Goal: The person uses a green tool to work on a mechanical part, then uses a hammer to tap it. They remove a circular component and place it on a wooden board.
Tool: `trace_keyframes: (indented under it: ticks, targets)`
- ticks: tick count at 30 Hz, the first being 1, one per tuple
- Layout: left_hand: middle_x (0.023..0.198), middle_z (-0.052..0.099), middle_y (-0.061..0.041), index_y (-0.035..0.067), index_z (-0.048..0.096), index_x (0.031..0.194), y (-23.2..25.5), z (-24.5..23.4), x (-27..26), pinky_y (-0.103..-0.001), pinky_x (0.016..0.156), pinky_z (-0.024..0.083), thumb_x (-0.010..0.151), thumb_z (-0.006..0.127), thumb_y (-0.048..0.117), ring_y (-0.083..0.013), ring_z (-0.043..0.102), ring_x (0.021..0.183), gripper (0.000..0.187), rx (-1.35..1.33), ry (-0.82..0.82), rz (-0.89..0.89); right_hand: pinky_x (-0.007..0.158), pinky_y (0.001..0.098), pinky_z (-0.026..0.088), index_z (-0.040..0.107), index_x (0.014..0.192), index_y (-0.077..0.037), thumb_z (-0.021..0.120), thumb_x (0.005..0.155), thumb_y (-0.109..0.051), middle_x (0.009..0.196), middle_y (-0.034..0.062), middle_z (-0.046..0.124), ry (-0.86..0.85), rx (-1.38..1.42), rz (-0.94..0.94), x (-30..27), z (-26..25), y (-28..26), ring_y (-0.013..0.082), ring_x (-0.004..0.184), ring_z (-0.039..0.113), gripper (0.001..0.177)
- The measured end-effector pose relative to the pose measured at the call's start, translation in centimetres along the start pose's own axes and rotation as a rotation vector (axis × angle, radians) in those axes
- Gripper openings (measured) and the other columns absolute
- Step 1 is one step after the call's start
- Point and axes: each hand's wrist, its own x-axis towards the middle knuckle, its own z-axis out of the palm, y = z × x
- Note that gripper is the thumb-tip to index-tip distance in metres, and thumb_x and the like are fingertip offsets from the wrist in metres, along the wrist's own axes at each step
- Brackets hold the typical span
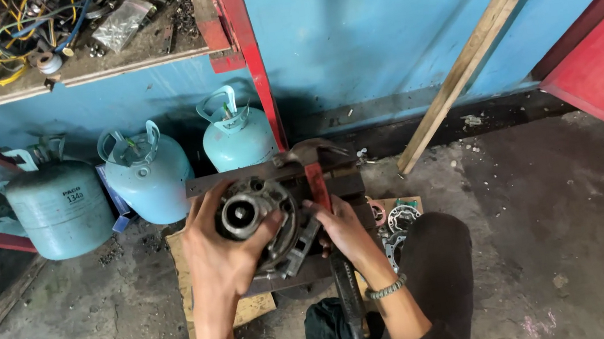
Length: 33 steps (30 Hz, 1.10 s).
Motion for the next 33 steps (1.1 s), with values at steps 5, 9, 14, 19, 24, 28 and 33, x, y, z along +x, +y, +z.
trace_keyframes:
  ticks: [5,9,14,19,24,28,33]
  targets:
    - [0.114,0.069,-0.022,0.01,0.073,0.12,0.6,-1.6,-0.9,-0.055,0.099,0.05,0.053,0.093,0.039,-0.046,0.067,0.112,0.076,-0.095,-0.003,0.079,0.036,0.0366,0.057,0.06,0.12,0.002,0.077,0.092,-0.037,0.071,0.0062,0.044,-0.068,0.026,0.015,1.4,0.2,1.6,0.0197,0.045,0.054,0.05]
    - [0.114,0.069,-0.016,-0.005,0.067,0.118,2.0,-2.4,-0.6,-0.038,0.081,0.06,0.053,0.086,0.02,-0.028,0.071,0.093,0.072,-0.057,-0.069,0.129,0.04,0.0283,0.04,0.059,0.093,-0.004,0.071,0.094,-0.016,0.06,0.0031,0.053,-0.128,0.094,-0.019,0.8,0.0,0.7,0.0125,0.044,0.045,0.017]
    - [0.12,0.067,-0.027,-0.007,0.066,0.125,-0.9,-1.3,0.2,-0.048,0.08,0.064,0.047,0.088,0.031,-0.037,0.071,0.099,0.09,-0.061,-0.135,0.157,0.034,0.0273,0.036,0.058,0.095,-0.002,0.073,0.092,-0.01,0.052,0.0021,0.051,-0.103,0.136,-0.105,0.9,-0.8,1.6,0.0128,0.036,0.043,0.018]
    - [0.128,0.065,-0.021,0.001,0.068,0.12,-2.3,-0.8,1.0,-0.053,0.099,0.055,0.044,0.083,0.03,-0.0354,0.065,0.117,0.083,-0.303,-0.176,0.308,0.034,0.0272,0.035,0.057,0.092,0.0,0.077,0.086,-0.001,0.058,0.0051,0.05,0.111,0.232,-0.14,0.9,-2.0,1.4,0.013,0.04,0.041,0.021]
    - [0.143,0.057,-0.019,0.006,0.064,0.126,-5.5,0.6,3.0,-0.052,0.109,0.047,0.055,0.078,0.042,-0.0367,0.058,0.13,0.081,-0.501,-0.279,0.437,0.034,0.028,0.035,0.049,0.093,-0.003,0.073,0.086,0.004,0.058,0.0046,0.049,0.239,0.158,-0.26,-2.1,-1.9,-2.9,0.0128,0.039,0.041,0.026]
    - [0.151,0.048,-0.018,0.01,0.057,0.133,-7.8,2.4,4.2,-0.061,0.115,0.041,0.066,0.068,0.059,-0.0433,0.047,0.141,0.083,-0.588,-0.34,0.475,0.033,0.0254,0.038,0.049,0.097,-0.003,0.072,0.081,0.01,0.074,0.009,0.064,0.316,0.147,-0.359,-3.6,-2.1,-4.0,0.0113,0.04,0.043,0.031]
    - [0.156,0.043,-0.017,0.007,0.051,0.14,-6.7,0.5,5.5,-0.054,0.118,0.033,0.079,0.06,0.059,-0.0383,0.041,0.147,0.08,-0.583,-0.516,0.399,0.034,0.0245,0.039,0.047,0.099,-0.003,0.076,0.078,0.01,0.076,0.0103,0.061,0.373,0.147,-0.413,-5.4,-0.9,-4.2,0.011,0.041,0.044,0.039]
